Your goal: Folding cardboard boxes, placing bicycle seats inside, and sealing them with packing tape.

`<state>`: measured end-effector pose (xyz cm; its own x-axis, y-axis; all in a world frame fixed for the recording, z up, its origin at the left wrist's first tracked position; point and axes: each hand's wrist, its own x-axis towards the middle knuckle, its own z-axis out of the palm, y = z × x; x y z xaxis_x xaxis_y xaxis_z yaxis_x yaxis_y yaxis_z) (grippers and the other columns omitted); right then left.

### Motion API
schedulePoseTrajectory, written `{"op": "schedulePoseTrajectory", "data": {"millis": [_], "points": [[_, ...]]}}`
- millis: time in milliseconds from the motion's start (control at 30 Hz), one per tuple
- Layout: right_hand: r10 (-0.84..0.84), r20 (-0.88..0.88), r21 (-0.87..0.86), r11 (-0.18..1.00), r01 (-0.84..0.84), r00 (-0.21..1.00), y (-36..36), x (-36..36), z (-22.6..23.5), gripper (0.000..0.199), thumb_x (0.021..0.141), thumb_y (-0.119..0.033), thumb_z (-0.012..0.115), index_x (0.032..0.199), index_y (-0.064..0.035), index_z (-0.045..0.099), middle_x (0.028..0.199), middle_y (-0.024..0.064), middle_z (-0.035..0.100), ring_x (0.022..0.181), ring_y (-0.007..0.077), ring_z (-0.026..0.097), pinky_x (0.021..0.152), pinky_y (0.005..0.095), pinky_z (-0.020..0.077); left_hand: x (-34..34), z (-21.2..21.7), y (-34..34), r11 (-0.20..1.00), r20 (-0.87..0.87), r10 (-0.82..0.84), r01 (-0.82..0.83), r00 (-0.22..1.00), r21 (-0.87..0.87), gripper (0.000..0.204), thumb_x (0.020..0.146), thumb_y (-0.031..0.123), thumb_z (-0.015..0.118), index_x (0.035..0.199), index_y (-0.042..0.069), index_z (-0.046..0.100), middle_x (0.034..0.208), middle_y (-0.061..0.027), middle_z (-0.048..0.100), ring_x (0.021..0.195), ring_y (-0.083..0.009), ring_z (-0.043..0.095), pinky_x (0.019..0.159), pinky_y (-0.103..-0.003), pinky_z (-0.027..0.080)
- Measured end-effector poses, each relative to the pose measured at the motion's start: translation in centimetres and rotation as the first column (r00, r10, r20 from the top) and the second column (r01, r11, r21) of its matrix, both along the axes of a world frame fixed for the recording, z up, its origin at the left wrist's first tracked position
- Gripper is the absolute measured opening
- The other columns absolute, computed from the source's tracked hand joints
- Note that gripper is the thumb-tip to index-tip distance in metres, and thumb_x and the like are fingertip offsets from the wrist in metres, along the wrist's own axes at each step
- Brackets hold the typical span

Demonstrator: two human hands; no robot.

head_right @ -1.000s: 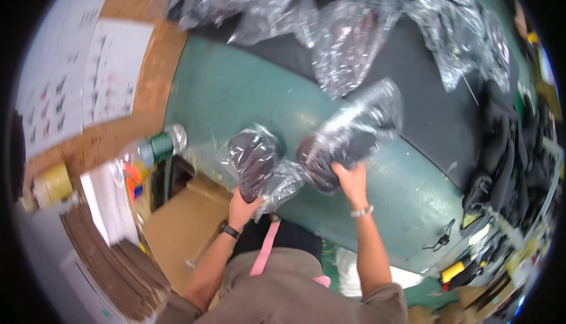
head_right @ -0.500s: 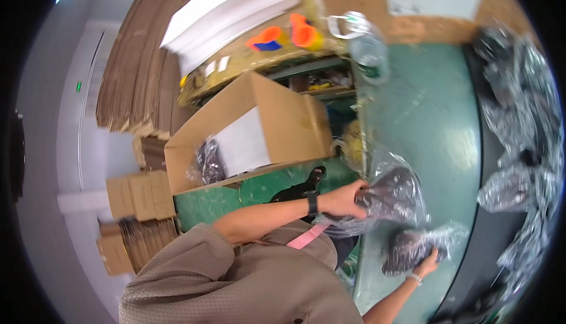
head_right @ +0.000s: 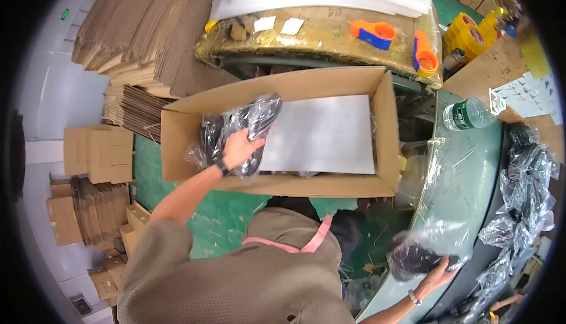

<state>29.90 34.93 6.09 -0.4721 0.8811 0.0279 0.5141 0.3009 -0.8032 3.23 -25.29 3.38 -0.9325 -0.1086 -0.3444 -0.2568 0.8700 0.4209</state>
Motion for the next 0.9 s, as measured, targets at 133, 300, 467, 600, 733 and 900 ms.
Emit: {"op": "schedulePoseTrajectory", "data": {"millis": [133, 300, 467, 600, 733, 900], "points": [[0.364, -0.201, 0.004, 0.929, -0.371, 0.91, -14.1, -8.3, 10.7, 0.042, 0.088, -0.015, 0.067, 0.122, 0.0039, 0.053, 0.11, 0.0076, 0.058, 0.1, 0.0186, 0.054, 0.089, 0.0342, 0.0444, -0.9, -11.0, -6.1, 0.986, 0.084, 0.087, -0.074, 0.993, -0.15, 0.045, 0.08, 0.043, 0.069, 0.093, 0.0, 0.068, 0.091, -0.0256, 0.069, 0.088, -0.0406, 0.067, 0.08, -0.048, 0.053], [0.746, -0.24, -0.064, 0.626, -0.777, 0.621, -33.3, -21.4, 16.1, 0.04, 0.081, -0.009, 0.075, 0.114, 0.0001, 0.053, 0.103, 0.0086, 0.058, 0.092, 0.0201, 0.057, 0.082, 0.0378, 0.0482, 0.0, -16.7, -8.9, 0.987, 0.174, 0.062, -0.034, 0.983, -0.157, 0.048, 0.082, 0.044, 0.067, 0.097, -0.002, 0.07, 0.094, -0.0255, 0.07, 0.092, -0.0402, 0.068, 0.086, -0.047, 0.054], [0.83, 0.134, 0.075, 0.536, -0.841, 0.541, -43.0, -28.4, 8.5, 0.053, 0.084, -0.028, 0.076, 0.115, 0.0059, 0.051, 0.095, 0.0261, 0.066, 0.085, 0.04, 0.066, 0.078, 0.0439, 0.051, -1.9, -6.9, -9.3, 0.979, 0.24, -0.201, 0.203, 0.95, 0.018, 0.051, 0.082, 0.045, 0.067, 0.104, -0.002, 0.069, 0.093, -0.0245, 0.07, 0.092, -0.0395, 0.068, 0.083, -0.046, 0.055], [0.699, 0.243, -0.066, 0.704, -0.707, 0.673, -46.2, -32.2, 4.8, 0.052, 0.089, -0.036, 0.068, 0.112, 0.007, 0.051, 0.095, 0.0288, 0.066, 0.086, 0.0465, 0.064, 0.081, 0.0486, 0.0491, -0.1, 6.1, -3.9, 0.815, -0.215, -0.214, 0.296, 0.953, 0.499, 0.089, 0.07, 0.042, 0.081, 0.136, -0.005, 0.046, 0.132, -0.0281, 0.054, 0.124, -0.0402, 0.052, 0.106, -0.043, 0.042], [0.769, 0.231, -0.214, 0.637, -0.74, 0.596, -48.4, -33.4, 1.7, 0.055, 0.093, -0.039, 0.063, 0.121, 0.0066, 0.048, 0.104, 0.0283, 0.065, 0.097, 0.0403, 0.065, 0.086, 0.0427, 0.0496, -2.7, -0.4, 2.6, 0.815, -0.15, 0.193, -0.074, 0.97, 0.574, 0.079, 0.068, 0.038, 0.081, 0.124, -0.007, 0.049, 0.124, -0.0301, 0.058, 0.114, -0.0396, 0.059, 0.092, -0.047, 0.049], [0.88, 0.001, -0.047, 0.474, -0.879, 0.475, -46.2, -29.5, 8.0, 0.051, 0.095, -0.027, 0.063, 0.131, 0.0062, 0.049, 0.114, 0.0228, 0.063, 0.11, 0.0325, 0.061, 0.097, 0.039, 0.0464, -7.0, -9.9, -1.9, 0.351, 0.27, -0.09, -0.223, 0.959, 0.909, 0.055, 0.075, 0.028, 0.076, 0.116, -0.003, 0.056, 0.1, -0.0157, 0.069, 0.089, -0.0286, 0.067, 0.081, -0.036, 0.053]]}}
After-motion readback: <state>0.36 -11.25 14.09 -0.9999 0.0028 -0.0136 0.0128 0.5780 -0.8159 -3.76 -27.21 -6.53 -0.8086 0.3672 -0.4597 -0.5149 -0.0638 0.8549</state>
